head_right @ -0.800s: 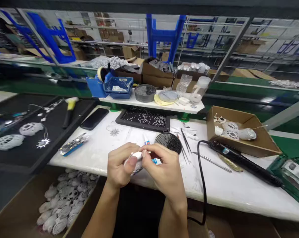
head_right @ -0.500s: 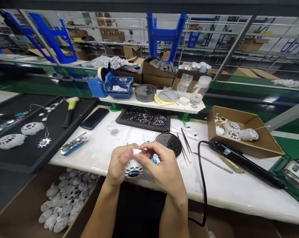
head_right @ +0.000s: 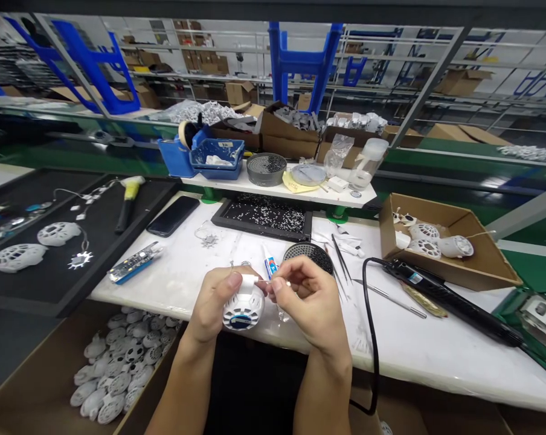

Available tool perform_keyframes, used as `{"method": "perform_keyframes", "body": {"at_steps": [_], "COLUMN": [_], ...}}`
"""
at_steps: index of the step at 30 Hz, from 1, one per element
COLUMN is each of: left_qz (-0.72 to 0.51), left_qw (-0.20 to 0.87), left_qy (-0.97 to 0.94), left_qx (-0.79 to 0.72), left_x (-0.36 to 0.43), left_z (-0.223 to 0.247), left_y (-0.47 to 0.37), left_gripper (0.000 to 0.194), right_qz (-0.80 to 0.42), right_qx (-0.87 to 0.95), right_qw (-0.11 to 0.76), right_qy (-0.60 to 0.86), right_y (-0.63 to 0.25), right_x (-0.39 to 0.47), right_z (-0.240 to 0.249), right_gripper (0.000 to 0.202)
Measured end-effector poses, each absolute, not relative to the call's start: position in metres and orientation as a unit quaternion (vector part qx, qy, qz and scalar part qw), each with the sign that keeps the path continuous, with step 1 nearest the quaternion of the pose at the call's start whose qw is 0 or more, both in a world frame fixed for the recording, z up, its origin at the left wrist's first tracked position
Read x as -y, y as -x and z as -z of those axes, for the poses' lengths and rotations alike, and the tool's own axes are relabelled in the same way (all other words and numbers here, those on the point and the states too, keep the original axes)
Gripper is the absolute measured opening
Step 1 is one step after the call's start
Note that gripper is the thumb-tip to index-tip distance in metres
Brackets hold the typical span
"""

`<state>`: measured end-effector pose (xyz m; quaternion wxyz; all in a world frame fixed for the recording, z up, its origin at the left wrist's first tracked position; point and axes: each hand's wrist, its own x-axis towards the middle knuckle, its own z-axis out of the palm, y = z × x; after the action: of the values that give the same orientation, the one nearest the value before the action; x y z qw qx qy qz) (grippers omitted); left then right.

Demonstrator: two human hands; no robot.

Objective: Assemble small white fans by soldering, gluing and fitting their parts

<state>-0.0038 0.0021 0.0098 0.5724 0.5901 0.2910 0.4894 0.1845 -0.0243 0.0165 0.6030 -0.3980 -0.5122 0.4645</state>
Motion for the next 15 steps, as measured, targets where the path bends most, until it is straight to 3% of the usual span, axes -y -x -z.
{"method": "perform_keyframes", "body": {"at_steps": [4, 9, 13, 15], "left_qz": [-0.488, -0.54, -0.608, -0.572], "left_qw": [0.569, 0.58, 0.591, 0.645], "left_qy": [-0.585, -0.527, -0.452, -0.449], "left_qx": [-0.31, -0.307, -0.275, -0.235], "left_x": [-0.001, 0.0, -0.003, -0.005], "left_z": [-0.011, -0.013, -0.012, -0.01], "left_y": [0.005, 0.003, 0.011, 0.017], "left_gripper": [0.052, 0.054, 0.062, 0.069], "right_qz": [-0.412, -0.431, -0.423, -0.424], "right_qx": [0.493, 0.532, 0.464, 0.452], "right_qw": [0.651, 0.593, 0.647, 0.662], "right_qy": [0.405, 0.423, 0.434, 0.42], "right_y": [-0.188, -0.193, -0.199, -0.2], "right_x": [0.021, 0.02, 0.017, 0.017], "right_z": [-0.012, -0.01, -0.008, -0.008], "right_gripper": [0.009, 0.01, 0.008, 0.012]}}
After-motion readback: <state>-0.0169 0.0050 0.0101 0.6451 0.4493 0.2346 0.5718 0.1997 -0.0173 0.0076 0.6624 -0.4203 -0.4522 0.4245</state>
